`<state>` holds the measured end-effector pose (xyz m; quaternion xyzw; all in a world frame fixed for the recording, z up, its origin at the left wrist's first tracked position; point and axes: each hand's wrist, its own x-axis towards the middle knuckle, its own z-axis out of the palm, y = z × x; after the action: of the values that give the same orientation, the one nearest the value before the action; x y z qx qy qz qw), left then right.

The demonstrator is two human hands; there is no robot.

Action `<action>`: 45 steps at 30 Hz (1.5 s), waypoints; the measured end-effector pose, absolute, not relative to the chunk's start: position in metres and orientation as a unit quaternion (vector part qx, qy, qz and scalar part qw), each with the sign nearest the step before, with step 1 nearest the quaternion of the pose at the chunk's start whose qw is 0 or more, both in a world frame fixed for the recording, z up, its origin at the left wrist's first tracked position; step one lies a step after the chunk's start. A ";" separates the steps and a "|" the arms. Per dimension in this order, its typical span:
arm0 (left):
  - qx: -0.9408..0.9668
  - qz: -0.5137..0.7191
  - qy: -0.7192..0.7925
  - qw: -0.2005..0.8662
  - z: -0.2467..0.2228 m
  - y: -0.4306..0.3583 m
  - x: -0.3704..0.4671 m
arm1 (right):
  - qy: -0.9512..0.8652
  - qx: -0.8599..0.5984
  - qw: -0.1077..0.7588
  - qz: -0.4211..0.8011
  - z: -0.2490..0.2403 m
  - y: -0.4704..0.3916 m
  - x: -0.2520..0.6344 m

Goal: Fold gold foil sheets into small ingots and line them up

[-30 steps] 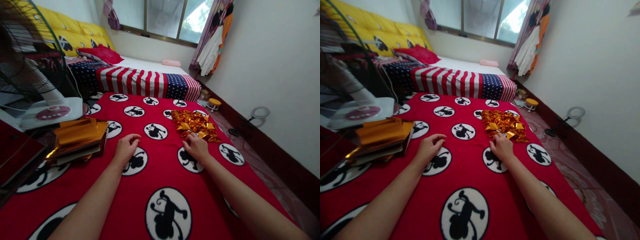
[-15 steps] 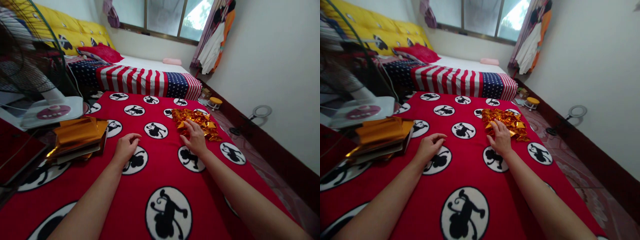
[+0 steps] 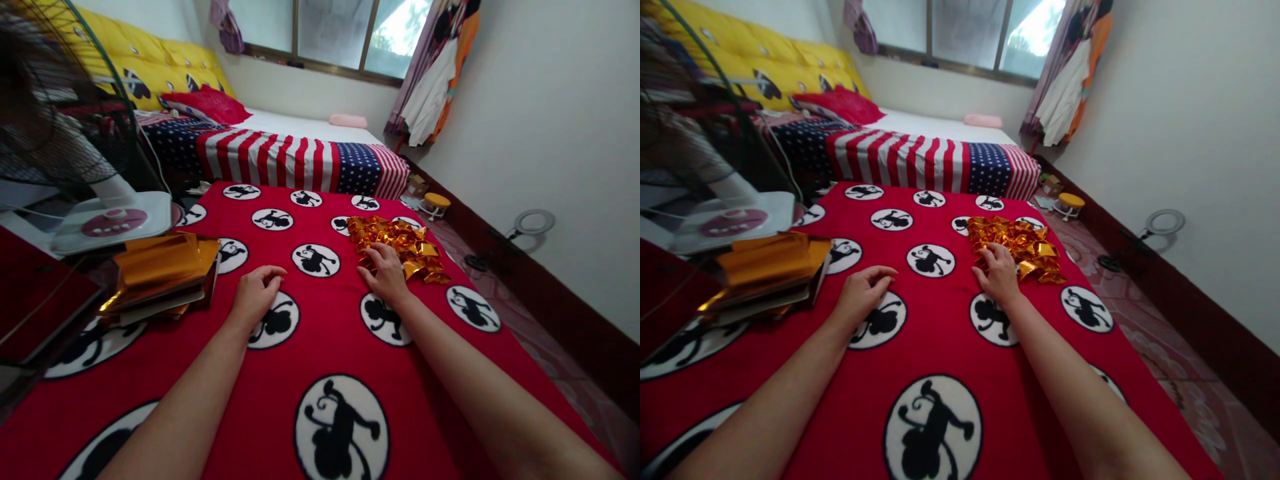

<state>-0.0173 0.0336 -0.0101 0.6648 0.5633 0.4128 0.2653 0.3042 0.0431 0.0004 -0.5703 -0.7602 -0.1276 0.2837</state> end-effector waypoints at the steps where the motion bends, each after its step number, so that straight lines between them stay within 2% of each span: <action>1: 0.664 0.414 0.563 0.266 -0.010 0.034 -0.017 | -0.760 -0.572 0.282 -0.126 0.001 0.044 0.304; 12: 0.668 0.415 0.556 0.268 -0.012 0.035 -0.018 | -0.767 -0.597 0.177 -0.157 0.001 0.046 0.298; 22: 0.671 0.416 0.553 0.264 -0.012 0.035 -0.017 | -0.739 -0.592 0.247 -0.205 0.009 0.015 0.284; 28: 0.672 0.423 0.554 0.252 -0.009 0.033 -0.015 | -0.734 -0.605 0.237 -0.198 0.010 0.014 0.284; 34: 0.692 0.402 0.569 0.190 -0.003 0.030 -0.009 | -0.744 -0.607 0.208 -0.189 0.011 0.036 0.288; 42: 0.684 0.396 0.574 0.213 -0.005 0.031 -0.010 | -0.731 -0.625 0.244 -0.126 0.040 0.100 0.301; 45: 0.687 0.393 0.571 0.217 -0.005 0.030 -0.010 | -0.707 -0.668 0.216 -0.085 0.049 0.131 0.312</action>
<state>-0.0100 0.0303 -0.0051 0.6870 0.5715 0.3930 0.2168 0.3119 0.1309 0.0491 -0.6680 -0.7070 -0.0848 0.2163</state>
